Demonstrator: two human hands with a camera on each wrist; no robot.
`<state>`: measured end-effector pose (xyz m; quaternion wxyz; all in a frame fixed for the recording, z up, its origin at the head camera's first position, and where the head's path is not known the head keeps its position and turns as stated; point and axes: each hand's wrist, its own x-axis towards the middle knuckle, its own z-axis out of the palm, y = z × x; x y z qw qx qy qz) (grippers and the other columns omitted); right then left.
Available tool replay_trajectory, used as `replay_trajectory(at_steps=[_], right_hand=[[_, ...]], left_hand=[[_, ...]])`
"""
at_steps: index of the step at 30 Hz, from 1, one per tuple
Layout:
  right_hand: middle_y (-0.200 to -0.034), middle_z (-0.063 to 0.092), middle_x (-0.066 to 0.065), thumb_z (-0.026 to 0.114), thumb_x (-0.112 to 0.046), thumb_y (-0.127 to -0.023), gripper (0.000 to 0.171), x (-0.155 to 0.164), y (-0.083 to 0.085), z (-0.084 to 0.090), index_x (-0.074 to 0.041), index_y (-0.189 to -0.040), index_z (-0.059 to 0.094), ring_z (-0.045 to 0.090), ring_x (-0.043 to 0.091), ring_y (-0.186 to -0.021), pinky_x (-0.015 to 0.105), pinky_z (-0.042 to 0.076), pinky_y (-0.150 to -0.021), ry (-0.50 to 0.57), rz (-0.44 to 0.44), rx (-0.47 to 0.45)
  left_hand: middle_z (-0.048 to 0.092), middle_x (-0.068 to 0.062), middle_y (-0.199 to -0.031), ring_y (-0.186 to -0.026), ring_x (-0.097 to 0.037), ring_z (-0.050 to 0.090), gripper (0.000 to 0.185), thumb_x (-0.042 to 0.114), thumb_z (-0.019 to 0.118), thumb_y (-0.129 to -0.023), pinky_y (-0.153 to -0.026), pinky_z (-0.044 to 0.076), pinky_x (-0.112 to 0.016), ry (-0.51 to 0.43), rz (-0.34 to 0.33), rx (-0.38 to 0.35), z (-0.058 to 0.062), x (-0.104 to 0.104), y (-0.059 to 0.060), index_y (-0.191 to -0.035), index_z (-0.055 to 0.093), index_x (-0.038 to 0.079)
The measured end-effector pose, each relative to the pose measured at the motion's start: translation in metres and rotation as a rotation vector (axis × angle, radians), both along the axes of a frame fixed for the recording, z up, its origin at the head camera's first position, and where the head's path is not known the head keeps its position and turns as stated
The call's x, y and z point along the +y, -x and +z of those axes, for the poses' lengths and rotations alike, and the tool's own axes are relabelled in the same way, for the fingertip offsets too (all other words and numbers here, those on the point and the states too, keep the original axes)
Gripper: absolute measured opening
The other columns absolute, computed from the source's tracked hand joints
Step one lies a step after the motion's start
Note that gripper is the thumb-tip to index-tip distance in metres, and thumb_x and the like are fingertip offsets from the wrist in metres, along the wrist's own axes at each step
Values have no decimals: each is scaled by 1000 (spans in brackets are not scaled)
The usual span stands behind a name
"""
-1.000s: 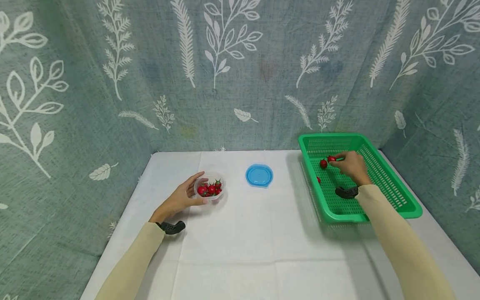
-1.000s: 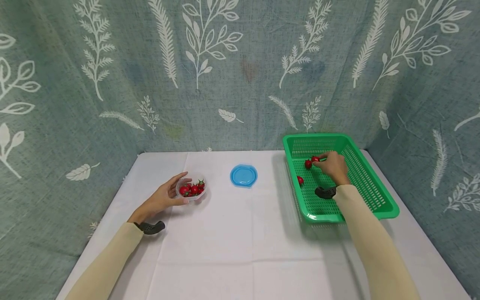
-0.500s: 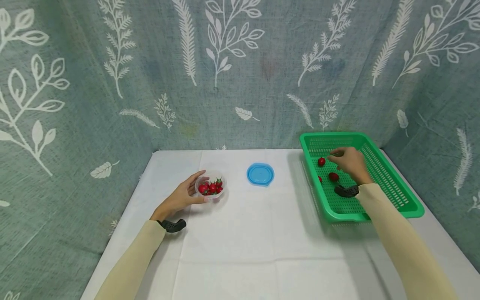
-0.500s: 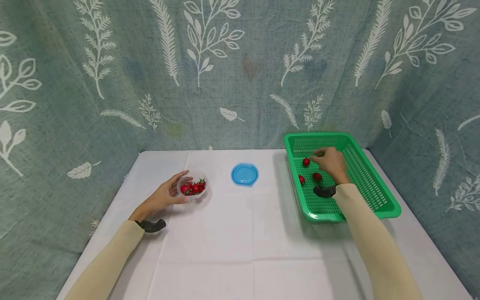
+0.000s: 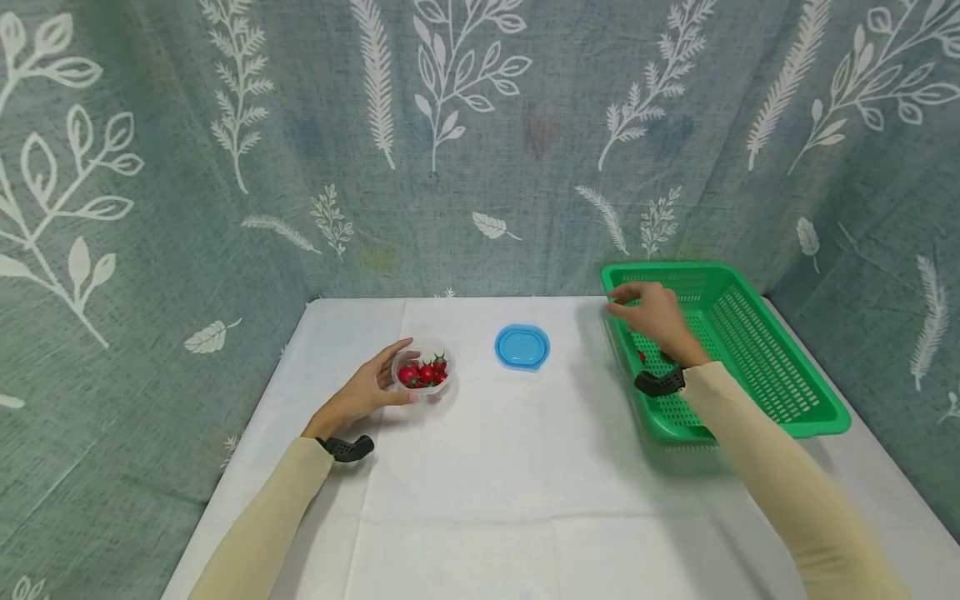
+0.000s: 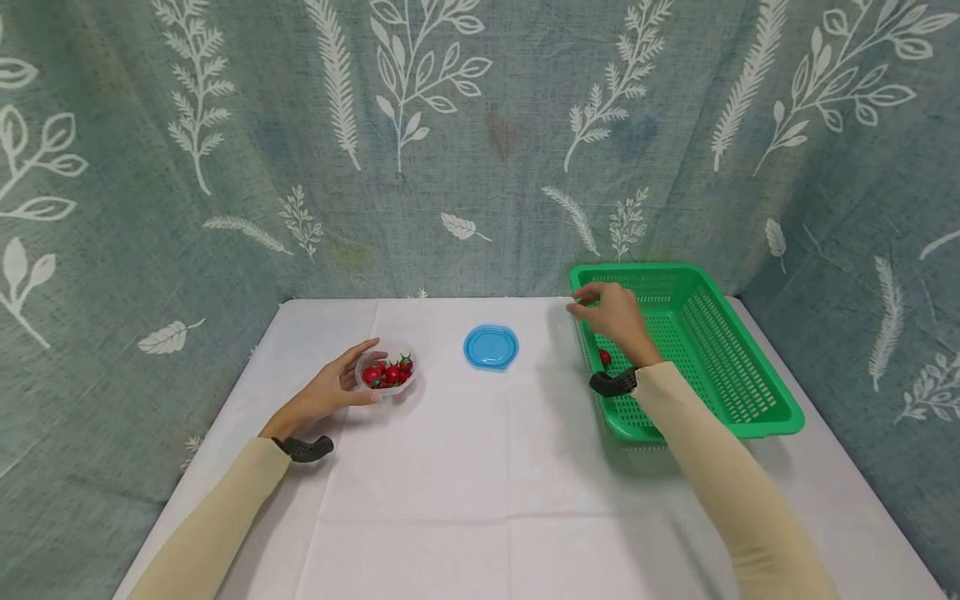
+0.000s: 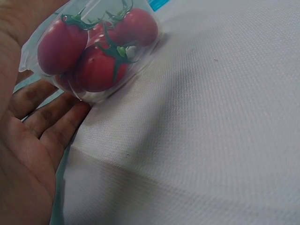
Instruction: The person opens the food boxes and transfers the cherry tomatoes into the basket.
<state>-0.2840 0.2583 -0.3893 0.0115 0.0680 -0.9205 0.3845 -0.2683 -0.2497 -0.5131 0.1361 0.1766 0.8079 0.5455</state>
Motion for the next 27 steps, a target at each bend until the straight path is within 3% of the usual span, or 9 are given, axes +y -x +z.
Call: replay_trajectory(at_steps=[4,12,27], right_hand=[[-124,68,17,71,-28,-100,35,-20,-1,4,-6,-128,70,71,34,-91,44,63,-75,16,20,10],[-114,73,13,74,-25,-98,30,-58,-1,2,-10,-123,74,67,23,-65,40,58,-62,9,99,69],[-109,74,6,76,-26,-96,29,-129,1,-15,-13,-121,75,69,23,-65,34,60,-60,52,222,45]], left_hand=[[21,-8,-169,-156,-32,19,106,34,90,-83,-124,24,-55,2,-1,2,0,0,0,-165,23,30],[21,-8,-169,-155,-33,20,104,31,88,-85,-124,23,-57,-12,-12,0,-2,-2,0,-166,22,30],[20,-7,-169,-155,-34,20,103,32,88,-85,-123,24,-57,-8,-11,13,1,0,-2,-165,23,30]])
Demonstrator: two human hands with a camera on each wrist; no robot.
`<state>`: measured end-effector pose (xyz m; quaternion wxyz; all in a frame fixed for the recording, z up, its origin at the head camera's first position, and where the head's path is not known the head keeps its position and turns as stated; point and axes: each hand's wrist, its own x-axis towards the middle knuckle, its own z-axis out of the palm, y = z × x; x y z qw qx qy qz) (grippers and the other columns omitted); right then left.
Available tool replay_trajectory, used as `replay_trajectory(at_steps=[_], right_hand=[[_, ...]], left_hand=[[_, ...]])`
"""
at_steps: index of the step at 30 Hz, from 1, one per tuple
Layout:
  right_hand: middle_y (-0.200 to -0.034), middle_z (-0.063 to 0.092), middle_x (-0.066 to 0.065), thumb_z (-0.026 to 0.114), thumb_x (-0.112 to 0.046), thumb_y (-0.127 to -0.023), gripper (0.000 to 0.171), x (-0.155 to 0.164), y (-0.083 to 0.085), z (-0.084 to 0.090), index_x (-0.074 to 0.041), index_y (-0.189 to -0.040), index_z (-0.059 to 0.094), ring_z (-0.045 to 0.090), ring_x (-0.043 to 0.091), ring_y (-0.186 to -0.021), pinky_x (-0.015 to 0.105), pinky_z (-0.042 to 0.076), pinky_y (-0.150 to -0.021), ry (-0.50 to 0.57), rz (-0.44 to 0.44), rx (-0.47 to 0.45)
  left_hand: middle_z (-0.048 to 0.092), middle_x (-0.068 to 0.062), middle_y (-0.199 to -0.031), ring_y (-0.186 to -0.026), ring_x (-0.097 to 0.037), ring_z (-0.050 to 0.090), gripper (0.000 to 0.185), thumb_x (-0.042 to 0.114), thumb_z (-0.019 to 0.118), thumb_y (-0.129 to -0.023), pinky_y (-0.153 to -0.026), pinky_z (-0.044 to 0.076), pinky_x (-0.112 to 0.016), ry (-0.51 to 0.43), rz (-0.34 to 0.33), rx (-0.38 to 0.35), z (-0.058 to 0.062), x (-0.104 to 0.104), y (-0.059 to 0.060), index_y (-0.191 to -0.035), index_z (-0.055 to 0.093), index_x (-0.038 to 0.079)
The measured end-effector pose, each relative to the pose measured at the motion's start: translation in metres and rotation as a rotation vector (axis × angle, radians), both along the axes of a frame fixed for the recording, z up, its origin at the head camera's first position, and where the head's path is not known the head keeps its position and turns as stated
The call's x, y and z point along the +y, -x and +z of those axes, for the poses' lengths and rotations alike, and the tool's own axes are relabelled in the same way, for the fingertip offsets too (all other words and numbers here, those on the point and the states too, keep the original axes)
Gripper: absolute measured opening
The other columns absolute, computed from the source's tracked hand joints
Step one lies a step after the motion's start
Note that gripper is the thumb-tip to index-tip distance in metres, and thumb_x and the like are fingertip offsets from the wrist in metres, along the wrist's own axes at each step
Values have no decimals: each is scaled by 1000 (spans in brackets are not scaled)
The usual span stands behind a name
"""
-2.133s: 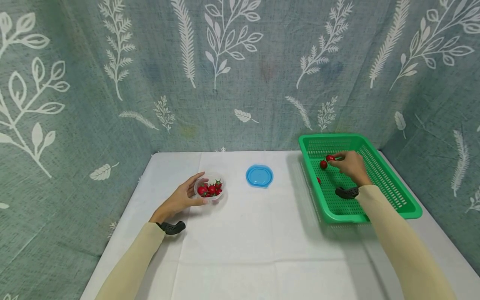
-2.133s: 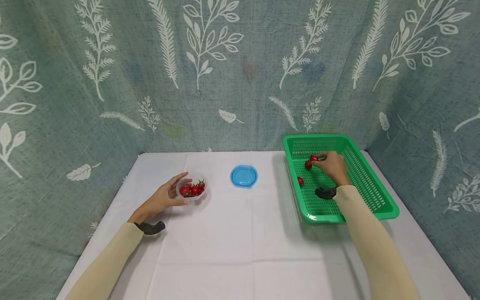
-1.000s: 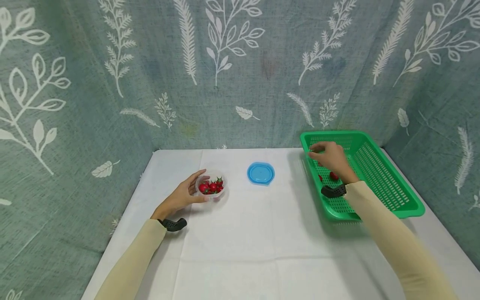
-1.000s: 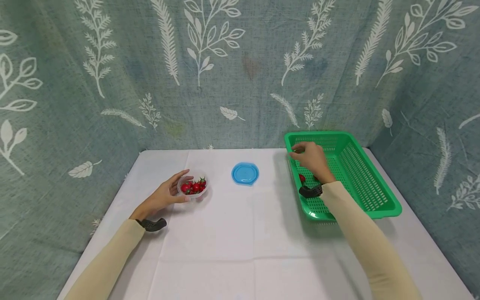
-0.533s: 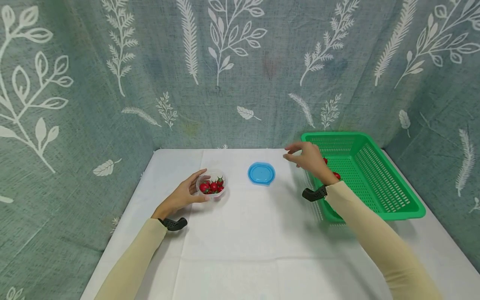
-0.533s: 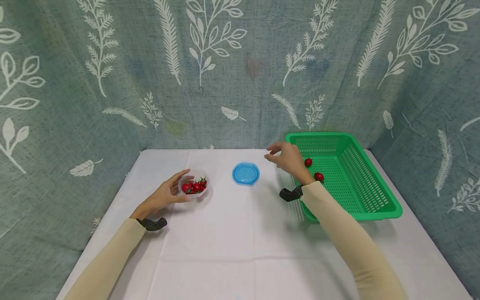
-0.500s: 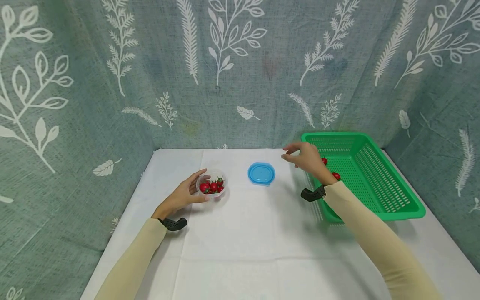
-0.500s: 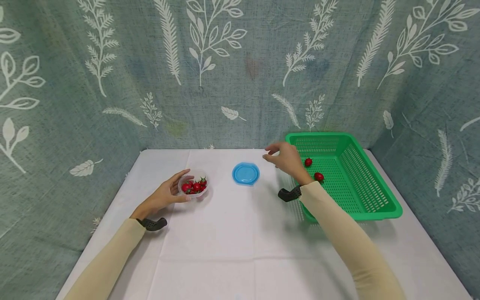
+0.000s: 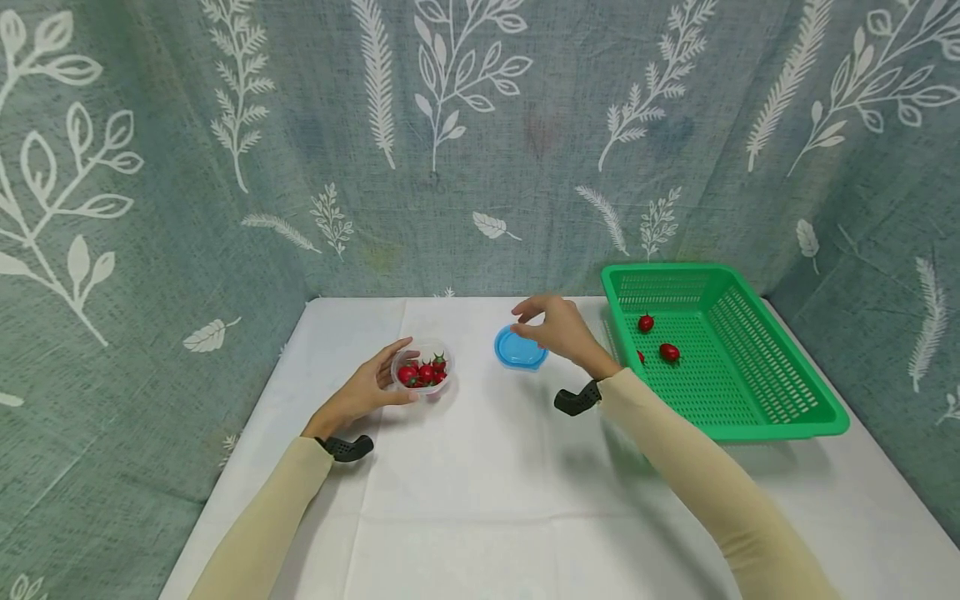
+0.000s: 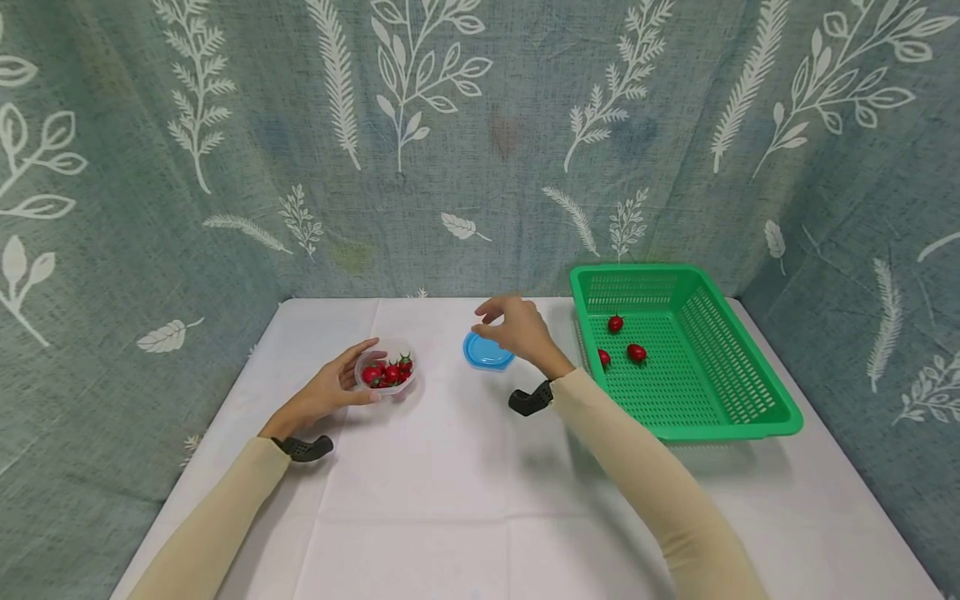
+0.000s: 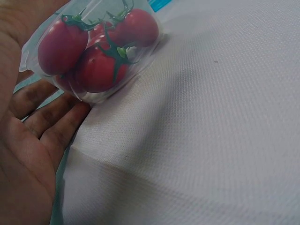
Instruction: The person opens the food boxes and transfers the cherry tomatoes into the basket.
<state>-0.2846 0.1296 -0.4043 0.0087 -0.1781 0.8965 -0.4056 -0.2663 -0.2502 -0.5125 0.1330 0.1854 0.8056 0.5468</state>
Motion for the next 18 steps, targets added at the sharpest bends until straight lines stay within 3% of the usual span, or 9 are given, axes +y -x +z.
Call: replay_trajectory(at_steps=[5,7,12,14,18], right_hand=[[-108,74,4,77,-27,-95,29,-24,-2,-10,-13,-120,74,73,33,-74,32,61,-61,13,53,-19],[-107,74,2,77,-28,-95,28,-34,-4,-14,-14,-119,75,73,32,-81,31,61,-66,13,72,-16],[-106,74,0,78,-28,-94,28,-56,-9,-21,-15,-118,75,72,25,-72,30,60,-63,15,122,-11],[-107,74,2,78,-28,-95,29,-65,-11,-24,-13,-120,75,71,28,-66,31,60,-59,15,143,-24],[-109,75,4,77,-27,-95,32,-80,-13,-29,-10,-123,74,72,34,-69,31,58,-58,5,175,-49]], left_hand=[[19,-4,-170,-155,-33,20,104,33,88,-85,-124,24,-56,3,2,2,-1,-1,1,-165,23,29],[18,-2,-170,-156,-33,19,104,33,88,-84,-124,24,-55,8,5,-1,-1,-1,1,-165,23,30],[23,-3,-168,-155,-31,22,105,34,89,-83,-124,25,-54,3,9,-10,-2,0,2,-165,24,31],[27,-4,-167,-154,-30,24,105,34,89,-83,-124,25,-54,-2,10,-14,-3,0,3,-165,23,30],[29,-5,-166,-154,-29,24,107,33,90,-82,-124,23,-54,-12,12,-25,-4,0,4,-165,23,27]])
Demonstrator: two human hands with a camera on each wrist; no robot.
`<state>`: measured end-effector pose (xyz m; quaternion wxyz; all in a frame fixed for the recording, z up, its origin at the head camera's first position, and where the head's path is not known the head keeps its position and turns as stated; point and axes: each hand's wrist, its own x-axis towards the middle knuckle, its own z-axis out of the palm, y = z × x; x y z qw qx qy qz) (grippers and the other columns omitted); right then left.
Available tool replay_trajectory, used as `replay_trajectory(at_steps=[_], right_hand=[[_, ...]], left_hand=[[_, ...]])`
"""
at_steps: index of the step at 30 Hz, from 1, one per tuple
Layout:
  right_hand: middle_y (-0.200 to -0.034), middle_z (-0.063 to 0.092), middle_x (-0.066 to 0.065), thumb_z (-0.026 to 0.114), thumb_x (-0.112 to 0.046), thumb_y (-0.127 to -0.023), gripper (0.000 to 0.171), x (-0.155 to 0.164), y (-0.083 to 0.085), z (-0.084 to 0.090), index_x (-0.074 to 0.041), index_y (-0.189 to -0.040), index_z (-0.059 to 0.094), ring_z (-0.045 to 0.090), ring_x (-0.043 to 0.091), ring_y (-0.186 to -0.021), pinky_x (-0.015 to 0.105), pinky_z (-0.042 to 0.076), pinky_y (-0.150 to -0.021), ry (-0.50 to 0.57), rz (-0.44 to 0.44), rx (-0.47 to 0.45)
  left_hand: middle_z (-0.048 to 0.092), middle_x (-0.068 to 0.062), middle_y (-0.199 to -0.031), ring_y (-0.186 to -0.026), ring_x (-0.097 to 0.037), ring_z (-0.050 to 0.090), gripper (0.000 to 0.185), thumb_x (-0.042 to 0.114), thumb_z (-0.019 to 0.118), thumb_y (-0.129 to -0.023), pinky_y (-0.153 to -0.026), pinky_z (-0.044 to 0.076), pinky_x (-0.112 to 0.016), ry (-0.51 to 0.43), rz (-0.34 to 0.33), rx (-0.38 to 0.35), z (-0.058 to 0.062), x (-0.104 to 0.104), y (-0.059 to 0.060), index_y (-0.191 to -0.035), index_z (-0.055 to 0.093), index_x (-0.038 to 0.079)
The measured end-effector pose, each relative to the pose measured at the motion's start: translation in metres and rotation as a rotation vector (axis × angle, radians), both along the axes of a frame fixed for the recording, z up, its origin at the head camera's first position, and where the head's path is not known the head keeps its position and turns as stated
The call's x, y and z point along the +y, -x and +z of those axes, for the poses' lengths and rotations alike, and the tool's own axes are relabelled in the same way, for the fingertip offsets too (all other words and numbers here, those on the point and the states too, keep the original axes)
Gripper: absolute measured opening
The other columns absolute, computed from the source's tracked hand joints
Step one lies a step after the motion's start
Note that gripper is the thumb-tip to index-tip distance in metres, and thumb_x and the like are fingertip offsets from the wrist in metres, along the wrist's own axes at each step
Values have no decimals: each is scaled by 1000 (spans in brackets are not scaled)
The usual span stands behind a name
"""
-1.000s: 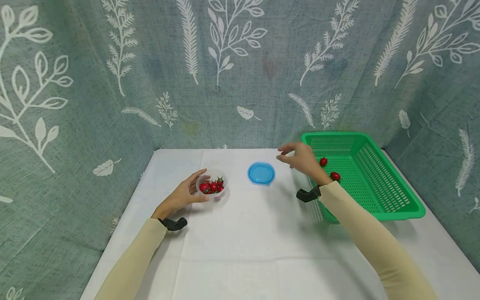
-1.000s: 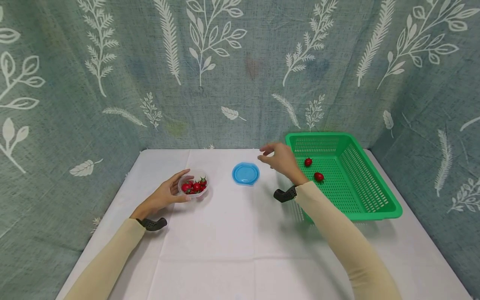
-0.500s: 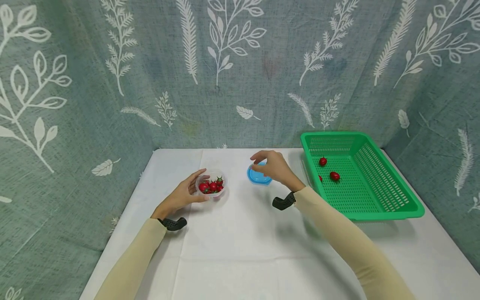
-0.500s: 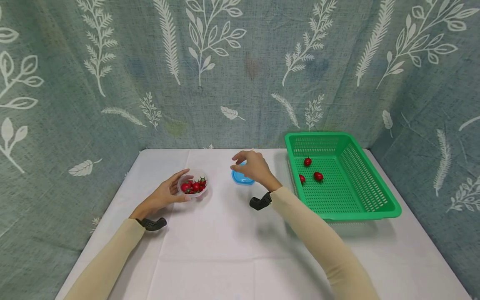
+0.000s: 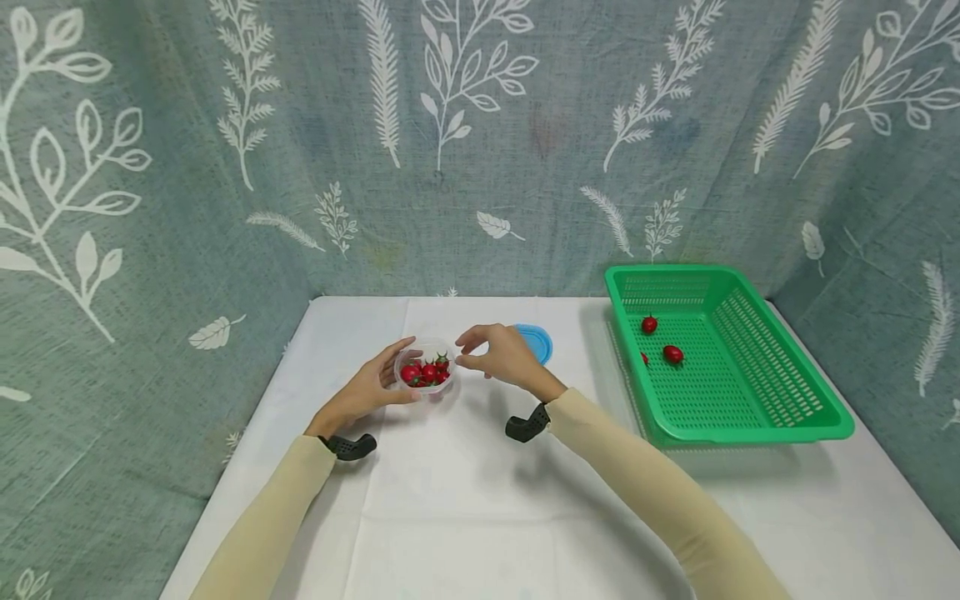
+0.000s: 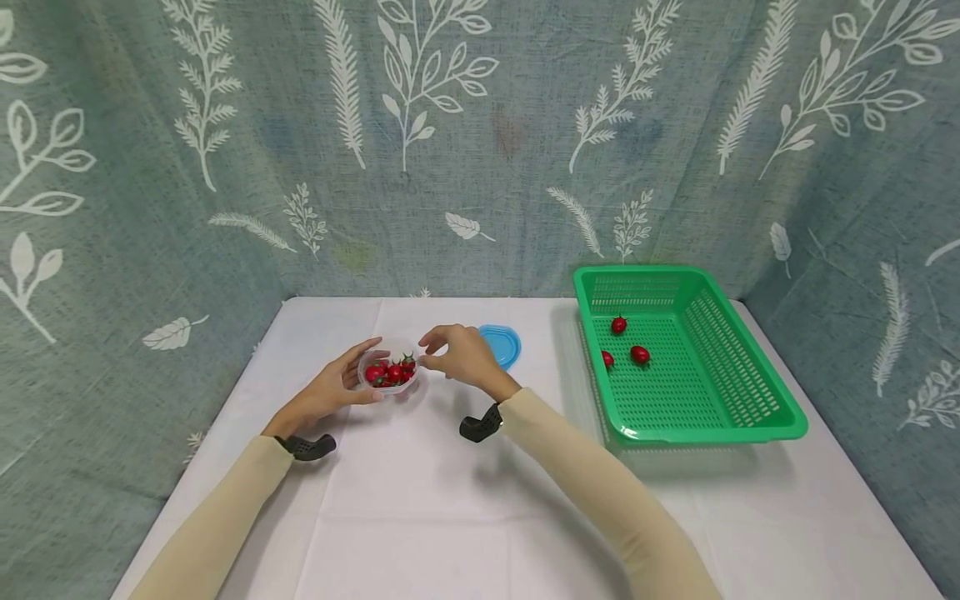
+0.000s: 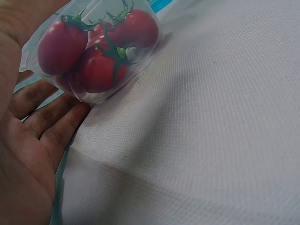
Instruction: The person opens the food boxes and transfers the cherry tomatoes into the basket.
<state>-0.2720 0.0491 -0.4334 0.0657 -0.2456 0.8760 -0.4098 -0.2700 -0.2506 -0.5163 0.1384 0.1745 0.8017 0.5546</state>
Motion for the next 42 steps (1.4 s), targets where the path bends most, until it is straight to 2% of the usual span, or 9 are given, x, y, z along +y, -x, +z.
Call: replay_trajectory(at_steps=[4,10,18,27,36,42], right_hand=[[-112,75,7,77,-26,-96,33,-14,-3,-4,-9,-124,73,72,35,-68,30,58,-57,3,24,-15],[-112,75,6,77,-27,-95,32,-31,-7,-8,-10,-122,74,72,31,-65,28,57,-54,4,39,-26],[-109,76,3,77,-31,-95,38,-51,-7,-14,-9,-125,74,70,28,-60,26,55,-51,-16,31,-44],[-103,77,3,77,-32,-95,39,-62,-9,-17,-7,-126,74,62,19,-44,25,53,-45,-62,44,-41],[-91,76,-1,74,-30,-98,33,-72,-11,-15,-8,-122,76,63,24,-44,23,50,-42,-86,75,-43],[-88,75,-5,73,-29,-98,30,-79,-12,-12,-10,-121,77,57,13,-43,22,48,-43,-130,79,-23]], left_hand=[[24,-6,-168,-155,-31,23,105,33,89,-83,-124,23,-55,0,-5,-1,0,-1,0,-165,23,30],[28,-4,-167,-153,-30,27,101,32,89,-84,-123,28,-51,-13,-23,6,0,-1,-1,-163,25,38],[21,-2,-169,-154,-31,23,104,34,87,-85,-123,27,-53,-4,-24,9,-1,-2,-1,-165,22,30],[23,-3,-169,-155,-31,22,102,32,87,-86,-124,24,-55,-7,-17,13,1,-3,-4,-166,22,28],[30,-2,-165,-153,-27,27,104,27,88,-86,-123,26,-54,-27,-27,16,0,-1,-5,-166,21,28],[36,0,-162,-152,-27,31,105,27,89,-84,-122,29,-54,-42,-30,3,1,-2,-6,-166,22,30]])
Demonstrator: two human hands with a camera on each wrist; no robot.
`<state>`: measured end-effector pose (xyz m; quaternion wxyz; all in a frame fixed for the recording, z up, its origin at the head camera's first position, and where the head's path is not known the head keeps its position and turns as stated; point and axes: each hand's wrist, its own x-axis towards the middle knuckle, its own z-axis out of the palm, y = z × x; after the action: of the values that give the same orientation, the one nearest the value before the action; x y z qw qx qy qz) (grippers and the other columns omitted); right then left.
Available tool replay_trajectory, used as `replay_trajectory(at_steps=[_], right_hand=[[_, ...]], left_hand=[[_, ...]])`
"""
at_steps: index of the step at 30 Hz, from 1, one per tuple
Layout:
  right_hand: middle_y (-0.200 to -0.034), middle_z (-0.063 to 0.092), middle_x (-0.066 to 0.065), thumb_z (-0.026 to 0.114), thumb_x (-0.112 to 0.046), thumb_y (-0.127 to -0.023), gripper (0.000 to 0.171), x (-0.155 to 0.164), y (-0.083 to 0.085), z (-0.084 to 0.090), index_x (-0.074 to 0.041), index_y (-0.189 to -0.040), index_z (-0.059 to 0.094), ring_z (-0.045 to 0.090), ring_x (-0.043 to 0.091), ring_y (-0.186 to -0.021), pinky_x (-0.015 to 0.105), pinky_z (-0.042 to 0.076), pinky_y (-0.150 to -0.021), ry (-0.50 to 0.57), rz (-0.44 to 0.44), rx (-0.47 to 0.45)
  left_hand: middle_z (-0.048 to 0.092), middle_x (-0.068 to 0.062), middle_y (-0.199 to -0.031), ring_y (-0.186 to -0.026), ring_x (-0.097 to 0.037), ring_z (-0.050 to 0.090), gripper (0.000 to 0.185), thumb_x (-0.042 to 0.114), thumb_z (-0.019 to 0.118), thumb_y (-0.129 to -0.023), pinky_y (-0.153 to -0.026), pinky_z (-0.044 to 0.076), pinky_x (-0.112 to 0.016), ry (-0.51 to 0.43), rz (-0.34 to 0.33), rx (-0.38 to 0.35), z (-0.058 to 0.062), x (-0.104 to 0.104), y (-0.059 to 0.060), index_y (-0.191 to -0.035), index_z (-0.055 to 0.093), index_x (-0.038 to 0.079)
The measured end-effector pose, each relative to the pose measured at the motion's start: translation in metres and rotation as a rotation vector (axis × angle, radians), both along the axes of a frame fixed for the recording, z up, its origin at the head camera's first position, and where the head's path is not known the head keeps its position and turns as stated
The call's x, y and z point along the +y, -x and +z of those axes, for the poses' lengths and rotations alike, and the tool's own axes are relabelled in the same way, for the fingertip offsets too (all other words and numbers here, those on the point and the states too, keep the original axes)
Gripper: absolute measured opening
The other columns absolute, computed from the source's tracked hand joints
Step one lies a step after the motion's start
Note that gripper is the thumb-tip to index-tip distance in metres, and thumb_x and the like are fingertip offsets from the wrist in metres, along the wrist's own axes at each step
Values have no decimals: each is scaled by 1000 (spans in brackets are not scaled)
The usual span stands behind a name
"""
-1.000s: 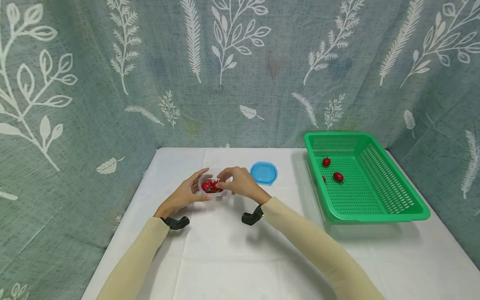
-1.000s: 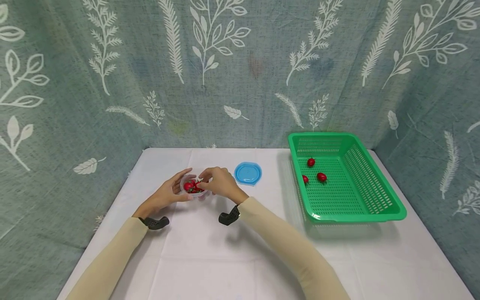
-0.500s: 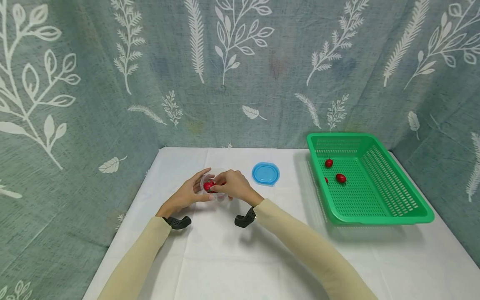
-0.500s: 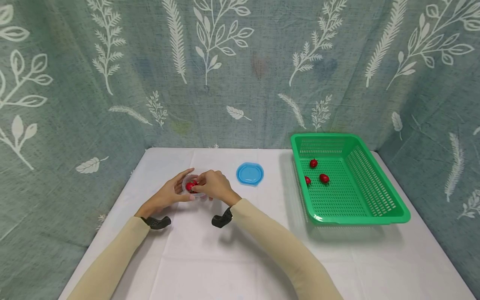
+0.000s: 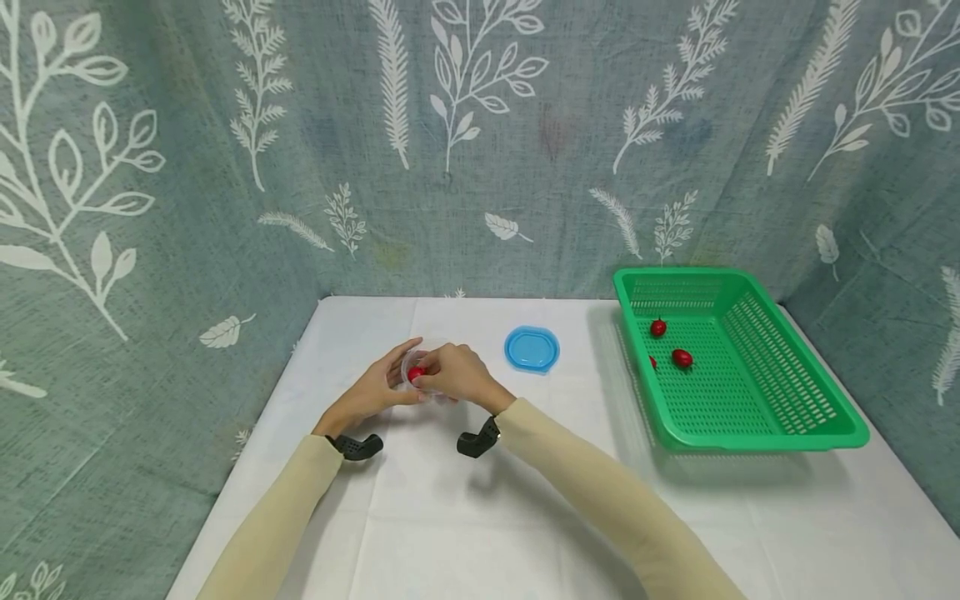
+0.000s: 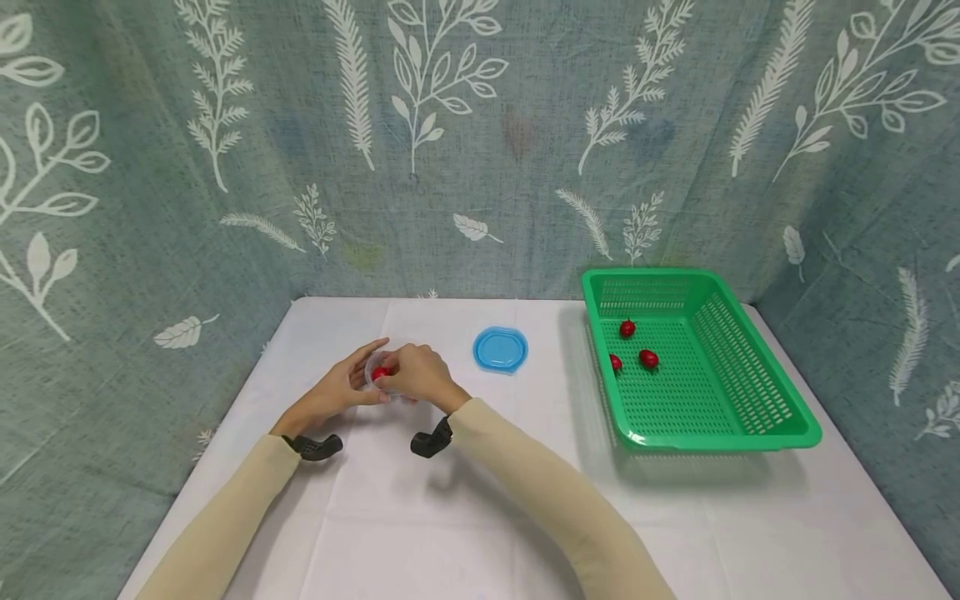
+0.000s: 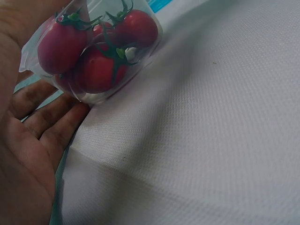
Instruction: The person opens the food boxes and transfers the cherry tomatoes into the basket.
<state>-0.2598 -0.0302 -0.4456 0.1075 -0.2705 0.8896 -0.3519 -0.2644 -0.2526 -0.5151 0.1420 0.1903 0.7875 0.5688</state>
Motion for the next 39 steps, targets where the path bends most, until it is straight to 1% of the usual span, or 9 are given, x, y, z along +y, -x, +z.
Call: replay_trajectory(at_steps=[4,7,12,17,25,31,35,37,39], right_hand=[[-74,72,-5,74,-32,-97,21,-5,2,0,-13,-105,82,56,8,-48,20,42,-44,-48,-14,20],[-71,71,-6,76,-34,-95,21,-8,3,1,-14,-97,82,57,7,-54,20,42,-46,-66,-44,27],[-84,73,-9,77,-38,-94,24,-9,2,2,-16,-102,81,61,7,-64,23,48,-51,-87,-93,24],[-90,72,-8,78,-40,-93,26,-8,2,3,-16,-103,77,62,7,-64,23,50,-53,-82,-117,28],[-80,73,-11,79,-36,-92,19,-7,2,1,-17,-95,82,61,7,-64,22,48,-52,-42,-85,-19],[-93,74,-6,81,-32,-91,23,-4,3,4,-14,-106,81,61,7,-72,21,49,-56,-30,-56,-30],[-78,73,-5,80,-31,-92,16,-4,4,4,-15,-92,82,63,13,-66,21,44,-51,-24,-46,-51],[-69,72,-5,80,-31,-92,18,-4,5,3,-16,-82,81,67,19,-65,21,43,-48,-16,-47,-74],[-67,71,-6,81,-29,-92,18,-4,5,2,-16,-79,81,71,22,-67,22,45,-48,-3,-49,-96]], left_hand=[[36,1,-162,-151,-27,31,105,28,89,-83,-121,31,-53,4,-2,-6,0,0,0,-165,23,33],[34,1,-163,-151,-27,31,104,28,89,-84,-121,30,-53,8,-2,-1,0,-1,1,-165,23,33],[30,-1,-165,-152,-27,31,104,28,89,-84,-121,30,-55,6,-1,-6,-1,-1,2,-164,24,34],[26,-3,-168,-152,-28,29,105,26,89,-84,-121,30,-56,-8,-9,-5,0,-1,2,-165,22,31],[22,-5,-169,-153,-32,27,108,28,89,-84,-123,27,-55,7,-5,9,1,0,-1,-166,20,26],[26,-2,-167,-153,-29,27,109,28,90,-83,-122,28,-54,4,-3,-3,0,0,-1,-166,20,25],[29,-2,-166,-152,-29,30,108,28,90,-83,-121,31,-53,3,1,-1,1,0,0,-166,20,27],[30,-2,-165,-151,-29,31,108,28,90,-83,-120,32,-53,9,-1,4,1,0,0,-166,21,28],[31,-2,-165,-151,-30,32,107,29,89,-84,-120,33,-53,12,-7,3,1,-1,0,-166,21,28]])
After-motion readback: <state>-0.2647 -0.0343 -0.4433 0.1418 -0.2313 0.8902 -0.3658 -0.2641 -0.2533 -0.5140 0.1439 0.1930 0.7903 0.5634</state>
